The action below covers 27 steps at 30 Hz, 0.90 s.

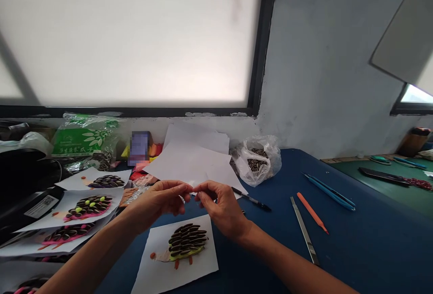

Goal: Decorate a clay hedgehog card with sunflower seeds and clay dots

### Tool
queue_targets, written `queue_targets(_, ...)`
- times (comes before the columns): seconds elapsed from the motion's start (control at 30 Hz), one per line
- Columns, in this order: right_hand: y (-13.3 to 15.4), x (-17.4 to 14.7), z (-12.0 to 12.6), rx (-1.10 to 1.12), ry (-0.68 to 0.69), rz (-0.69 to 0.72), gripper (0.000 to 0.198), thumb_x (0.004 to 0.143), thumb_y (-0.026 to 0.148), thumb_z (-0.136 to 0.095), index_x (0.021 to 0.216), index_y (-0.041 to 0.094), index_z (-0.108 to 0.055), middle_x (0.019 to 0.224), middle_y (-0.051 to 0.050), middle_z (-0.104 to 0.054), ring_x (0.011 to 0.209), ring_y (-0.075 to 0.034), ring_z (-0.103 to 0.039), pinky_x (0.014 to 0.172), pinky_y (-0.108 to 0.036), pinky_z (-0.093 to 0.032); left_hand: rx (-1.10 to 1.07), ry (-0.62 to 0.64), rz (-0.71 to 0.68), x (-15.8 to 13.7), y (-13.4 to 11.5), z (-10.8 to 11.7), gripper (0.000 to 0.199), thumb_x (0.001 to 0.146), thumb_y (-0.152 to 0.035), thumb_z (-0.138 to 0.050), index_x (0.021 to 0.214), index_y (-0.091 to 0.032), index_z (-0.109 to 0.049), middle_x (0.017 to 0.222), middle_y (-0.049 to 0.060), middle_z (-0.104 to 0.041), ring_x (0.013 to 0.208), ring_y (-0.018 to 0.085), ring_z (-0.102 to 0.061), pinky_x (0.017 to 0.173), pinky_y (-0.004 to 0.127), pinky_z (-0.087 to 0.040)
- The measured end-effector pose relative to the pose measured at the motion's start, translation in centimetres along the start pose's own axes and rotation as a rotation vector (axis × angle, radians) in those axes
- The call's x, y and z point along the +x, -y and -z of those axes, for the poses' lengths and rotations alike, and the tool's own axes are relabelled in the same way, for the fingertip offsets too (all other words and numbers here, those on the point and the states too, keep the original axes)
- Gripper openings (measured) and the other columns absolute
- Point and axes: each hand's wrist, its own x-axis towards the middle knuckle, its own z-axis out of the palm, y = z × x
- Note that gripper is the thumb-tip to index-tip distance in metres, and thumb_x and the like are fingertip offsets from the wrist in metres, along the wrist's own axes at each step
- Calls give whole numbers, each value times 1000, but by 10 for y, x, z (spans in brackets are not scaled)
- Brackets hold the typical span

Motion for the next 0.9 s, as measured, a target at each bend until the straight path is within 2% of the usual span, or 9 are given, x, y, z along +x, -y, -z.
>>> queue_targets(0.2, -1, 0, 1, 13, -26, -45, 19, 89, 30, -54, 79, 16, -61, 71, -1, -62, 62, -13, -55, 59, -26, -47, 5, -91, -6, 2, 0, -1, 37, 60, -42, -84, 68, -16, -58, 57, -6, -55, 51, 7, -52, 55, 21, -40)
queue_targets(0.33, -1, -1, 2, -56, -18, -59, 27, 90, 25, -43, 64, 19, -49, 58, 3, -51, 53, -11, -50, 53, -25, -42, 21, -46, 14, 3, 2, -2, 45, 69, -55, -75, 60, -16, -55, 52, -5, -50, 46, 8, -46, 48, 21, -34)
queue_targets(0.43, -3, 0, 3, -124, -27, -119, 38, 92, 31, -38, 56, 20, -40, 49, 5, -41, 43, -9, -41, 45, -24, -36, 16, 5, 4, 2, 2, -3, 45, 69, -54, -75, 58, -15, -55, 50, -6, -48, 45, 7, -44, 47, 21, -32)
queue_targets(0.5, -6, 1, 5, -174, -42, -137, 40, 92, 35, -40, 56, 20, -43, 49, 4, -45, 44, -10, -43, 46, -24, -37, 5, 4, -13, 2, 2, -3, 39, 65, -48, -81, 64, -15, -59, 55, -6, -53, 47, 6, -46, 49, 20, -34)
queue_targets(0.6, -10, 3, 8, -226, -91, -116, 15, 86, 26, -50, 76, 17, -57, 75, -1, -62, 56, -11, -54, 54, -24, -43, 25, -15, 1, 1, 1, -2, 42, 60, -46, -84, 82, -14, -68, 74, -1, -64, 52, 8, -55, 51, 21, -37)
queue_targets(0.67, -10, 4, 10, -213, -90, -125, 9, 83, 20, -51, 87, 18, -59, 80, -2, -63, 61, -12, -57, 53, -23, -42, 47, -6, 16, 1, 1, -1, 48, 63, -51, -81, 91, -14, -70, 82, 2, -67, 54, 10, -59, 51, 22, -38)
queue_targets(0.77, -6, 5, 11, -145, -48, -136, 11, 86, 22, -51, 85, 17, -61, 70, 0, -61, 63, -14, -58, 52, -23, -42, 50, 13, 28, 2, 3, -1, 47, 68, -55, -76, 88, -13, -71, 68, -1, -62, 50, 8, -55, 49, 21, -35)
queue_targets(0.9, 0, 5, 9, -74, -15, -103, 16, 87, 28, -55, 82, 16, -64, 75, -2, -63, 65, -13, -56, 57, -25, -44, 42, -3, 21, 3, 5, -3, 46, 68, -57, -75, 72, -11, -69, 51, -6, -49, 44, 5, -43, 45, 19, -30)
